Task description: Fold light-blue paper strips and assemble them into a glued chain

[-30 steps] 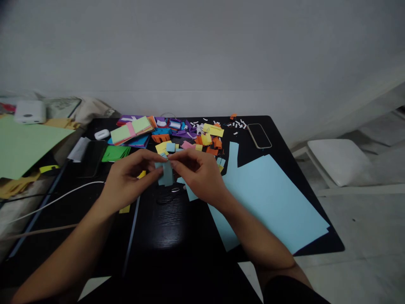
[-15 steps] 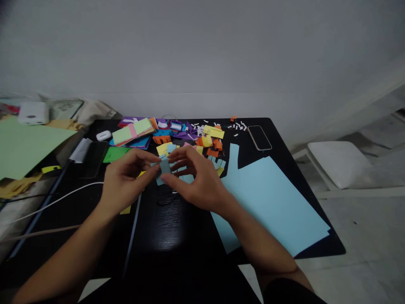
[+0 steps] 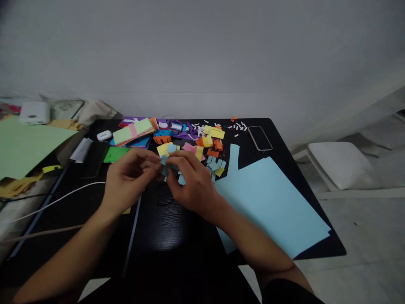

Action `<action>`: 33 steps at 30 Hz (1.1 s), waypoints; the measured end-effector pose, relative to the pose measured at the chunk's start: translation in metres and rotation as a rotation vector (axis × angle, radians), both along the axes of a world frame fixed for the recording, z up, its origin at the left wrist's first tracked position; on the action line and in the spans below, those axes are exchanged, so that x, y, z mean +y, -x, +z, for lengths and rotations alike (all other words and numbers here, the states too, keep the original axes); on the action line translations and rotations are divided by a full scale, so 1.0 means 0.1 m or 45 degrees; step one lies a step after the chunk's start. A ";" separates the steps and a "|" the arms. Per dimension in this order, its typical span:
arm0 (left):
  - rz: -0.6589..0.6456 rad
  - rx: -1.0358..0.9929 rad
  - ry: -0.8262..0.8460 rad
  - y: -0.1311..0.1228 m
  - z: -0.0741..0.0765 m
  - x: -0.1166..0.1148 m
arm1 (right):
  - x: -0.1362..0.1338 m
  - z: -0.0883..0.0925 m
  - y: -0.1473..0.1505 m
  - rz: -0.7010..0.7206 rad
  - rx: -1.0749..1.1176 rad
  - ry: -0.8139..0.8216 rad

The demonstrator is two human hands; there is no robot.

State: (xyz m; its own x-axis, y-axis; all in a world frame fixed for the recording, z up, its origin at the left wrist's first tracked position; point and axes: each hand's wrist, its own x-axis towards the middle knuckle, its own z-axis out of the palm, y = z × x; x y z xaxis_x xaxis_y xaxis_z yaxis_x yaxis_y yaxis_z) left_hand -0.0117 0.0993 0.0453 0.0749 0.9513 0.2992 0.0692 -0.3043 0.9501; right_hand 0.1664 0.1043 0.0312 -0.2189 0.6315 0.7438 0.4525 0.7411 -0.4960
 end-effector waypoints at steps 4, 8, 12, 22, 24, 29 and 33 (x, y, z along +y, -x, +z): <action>-0.049 0.026 -0.002 0.01 0.01 0.00 | 0.03 0.02 -0.01 0.040 0.107 0.100; -0.054 0.018 0.051 0.04 0.05 0.02 | 0.04 0.03 -0.04 0.065 0.096 0.027; -0.114 0.123 0.203 0.08 0.10 0.07 | 0.04 0.04 -0.07 0.100 0.004 -0.082; -0.185 0.261 0.220 0.14 0.17 0.07 | 0.05 0.09 -0.12 0.170 -0.109 -0.118; -0.206 0.277 0.227 0.15 0.16 0.08 | 0.05 0.10 -0.13 0.196 -0.121 -0.117; -0.264 0.308 0.235 0.17 0.19 0.08 | 0.05 0.12 -0.17 0.273 -0.124 -0.100; -0.306 0.328 0.263 0.19 0.20 0.08 | 0.08 0.11 -0.20 0.319 -0.109 -0.089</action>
State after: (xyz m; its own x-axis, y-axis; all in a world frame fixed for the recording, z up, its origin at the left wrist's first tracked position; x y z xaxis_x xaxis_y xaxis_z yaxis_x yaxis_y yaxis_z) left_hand -0.0311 0.1075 0.0656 0.3502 0.9356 0.0459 0.2629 -0.1452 0.9538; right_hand 0.1868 0.1120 0.0425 -0.4256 0.4973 0.7560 0.2889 0.8664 -0.4073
